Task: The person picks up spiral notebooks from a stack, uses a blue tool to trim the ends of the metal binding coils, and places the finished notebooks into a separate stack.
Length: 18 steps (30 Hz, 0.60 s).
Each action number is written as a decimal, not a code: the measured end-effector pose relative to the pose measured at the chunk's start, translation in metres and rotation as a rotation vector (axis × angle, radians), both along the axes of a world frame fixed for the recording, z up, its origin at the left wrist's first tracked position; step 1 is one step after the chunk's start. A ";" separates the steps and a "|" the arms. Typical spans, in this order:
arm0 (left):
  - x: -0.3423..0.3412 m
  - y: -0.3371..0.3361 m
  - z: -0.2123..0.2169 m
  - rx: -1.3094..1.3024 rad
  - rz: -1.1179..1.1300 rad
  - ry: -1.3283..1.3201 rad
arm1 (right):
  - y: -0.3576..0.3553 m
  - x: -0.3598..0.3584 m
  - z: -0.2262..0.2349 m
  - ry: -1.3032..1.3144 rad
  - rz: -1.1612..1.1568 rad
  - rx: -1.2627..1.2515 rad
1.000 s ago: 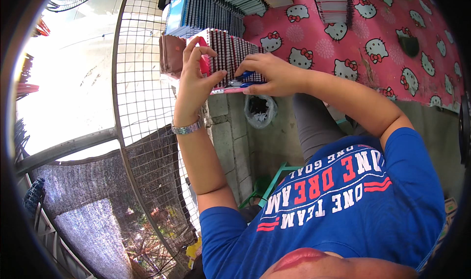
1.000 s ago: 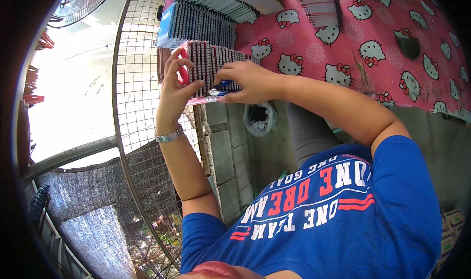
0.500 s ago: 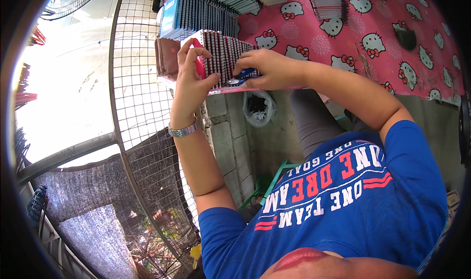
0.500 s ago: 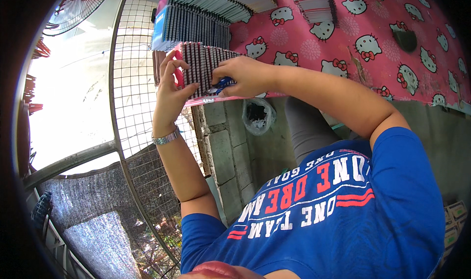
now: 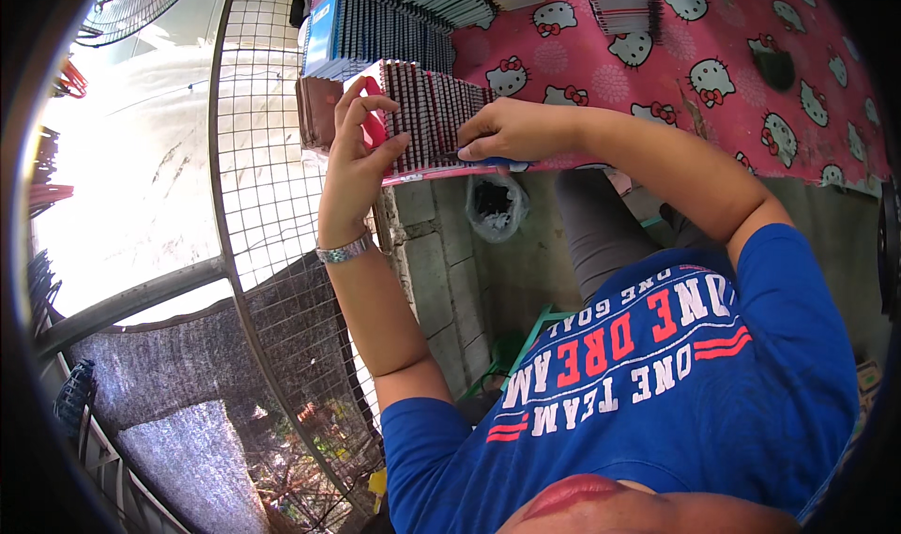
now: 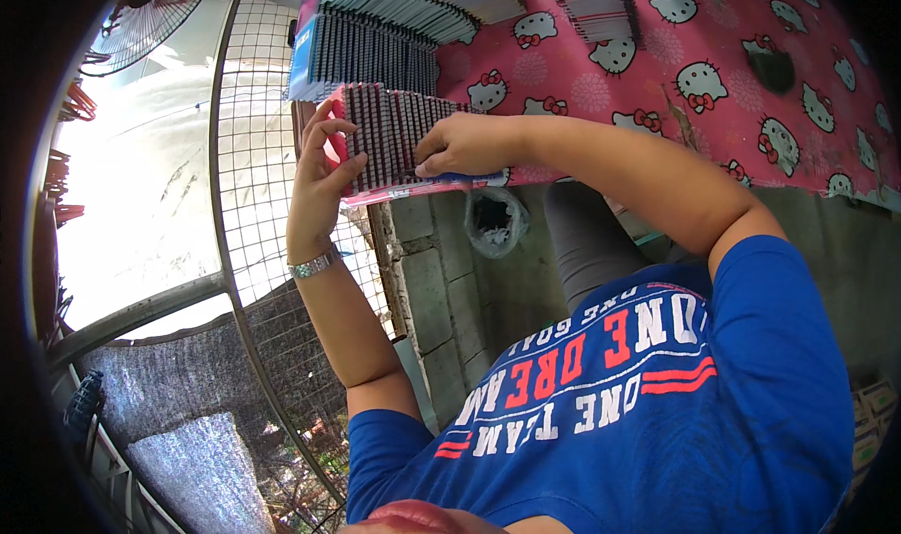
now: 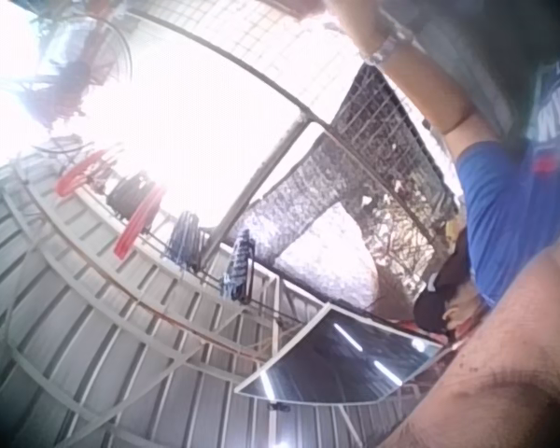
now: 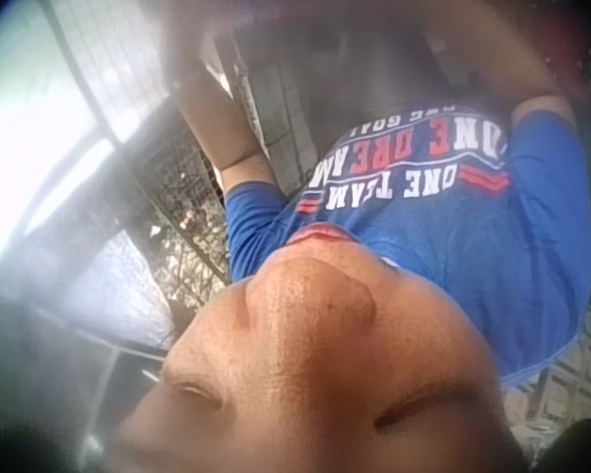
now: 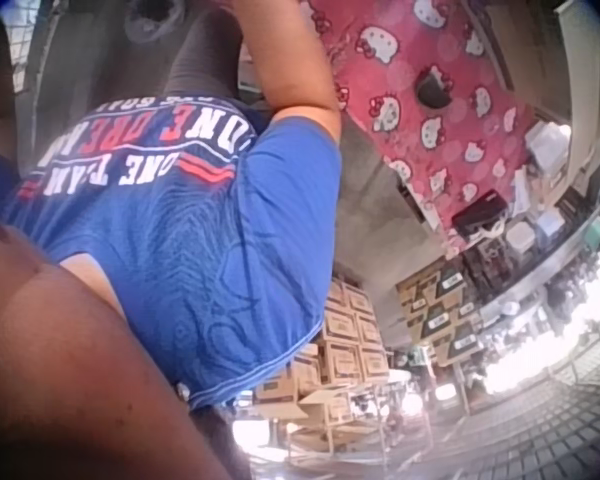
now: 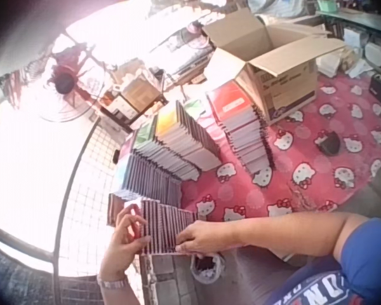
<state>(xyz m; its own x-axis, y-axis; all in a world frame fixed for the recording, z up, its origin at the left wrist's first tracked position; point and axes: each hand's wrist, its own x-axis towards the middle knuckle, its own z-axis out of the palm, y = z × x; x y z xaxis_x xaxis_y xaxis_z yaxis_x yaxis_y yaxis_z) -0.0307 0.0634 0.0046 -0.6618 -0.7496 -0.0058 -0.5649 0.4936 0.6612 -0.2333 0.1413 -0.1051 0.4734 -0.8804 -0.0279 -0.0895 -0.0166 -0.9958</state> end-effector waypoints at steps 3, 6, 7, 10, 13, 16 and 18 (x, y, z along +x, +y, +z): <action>0.000 0.001 -0.002 -0.001 0.013 -0.005 | 0.002 0.003 -0.008 0.047 -0.056 -0.081; 0.002 -0.001 -0.002 -0.056 -0.026 -0.013 | 0.015 0.005 -0.020 0.241 -0.351 -0.598; 0.002 -0.001 -0.003 -0.070 -0.047 -0.018 | 0.016 0.003 -0.024 0.242 -0.350 -0.595; -0.003 0.003 -0.010 -0.315 -0.047 -0.142 | 0.013 0.001 -0.032 0.196 -0.364 -0.514; -0.008 0.005 -0.018 -0.484 -0.010 -0.298 | 0.009 0.012 -0.040 0.165 -0.382 -0.632; -0.013 0.007 -0.020 -0.504 -0.001 -0.343 | 0.005 0.017 -0.041 0.216 -0.391 -0.696; -0.013 0.007 -0.021 -0.490 0.008 -0.350 | 0.003 0.015 -0.036 0.235 -0.274 -0.542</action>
